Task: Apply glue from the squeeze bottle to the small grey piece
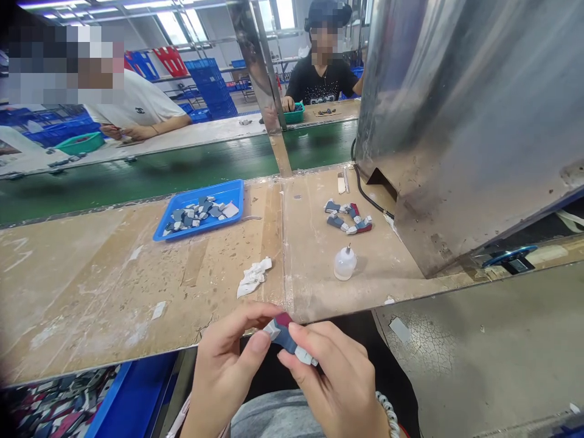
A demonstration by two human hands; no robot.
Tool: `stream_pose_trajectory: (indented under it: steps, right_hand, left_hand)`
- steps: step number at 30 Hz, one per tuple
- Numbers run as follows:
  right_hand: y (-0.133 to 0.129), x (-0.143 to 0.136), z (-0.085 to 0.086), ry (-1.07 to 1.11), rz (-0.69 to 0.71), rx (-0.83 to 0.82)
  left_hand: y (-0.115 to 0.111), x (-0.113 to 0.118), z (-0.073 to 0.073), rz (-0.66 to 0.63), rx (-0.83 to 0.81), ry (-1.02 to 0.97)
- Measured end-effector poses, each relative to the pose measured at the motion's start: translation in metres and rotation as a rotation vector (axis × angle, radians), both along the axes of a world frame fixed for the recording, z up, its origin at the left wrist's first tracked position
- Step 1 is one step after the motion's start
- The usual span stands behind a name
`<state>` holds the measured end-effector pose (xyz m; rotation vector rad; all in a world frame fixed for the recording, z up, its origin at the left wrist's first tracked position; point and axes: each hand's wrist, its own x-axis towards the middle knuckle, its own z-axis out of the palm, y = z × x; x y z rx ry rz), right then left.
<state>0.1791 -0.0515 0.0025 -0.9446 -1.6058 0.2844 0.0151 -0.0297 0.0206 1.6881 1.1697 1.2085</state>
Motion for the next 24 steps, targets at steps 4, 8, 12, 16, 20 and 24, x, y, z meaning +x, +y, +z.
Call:
stream_pose_trajectory:
  steps: [4, 8, 12, 16, 20, 24]
  right_hand:
    - [-0.003, -0.004, -0.001, 0.076, 0.028, -0.027]
    - [-0.006, -0.010, 0.001, 0.118, 0.025, -0.003]
    - [-0.007, -0.013, 0.001, 0.111, 0.007, 0.037]
    - [-0.008, -0.015, -0.003, 0.149, -0.013, 0.064]
    - [-0.010, -0.012, -0.011, 0.179, 0.004, 0.056]
    - [-0.011, -0.013, -0.030, 0.234, 0.094, -0.042]
  left_hand:
    - [-0.006, 0.002, 0.003, 0.076, 0.156, 0.131]
    - [-0.012, 0.008, 0.004, 0.132, 0.227, 0.180]
    - [-0.017, 0.013, 0.007, 0.194, 0.251, 0.147]
    - [-0.018, 0.016, 0.009, 0.199, 0.339, 0.133]
    - [-0.020, 0.017, 0.010, 0.164, 0.379, 0.151]
    - [-0.019, 0.013, 0.008, 0.109, 0.336, 0.339]
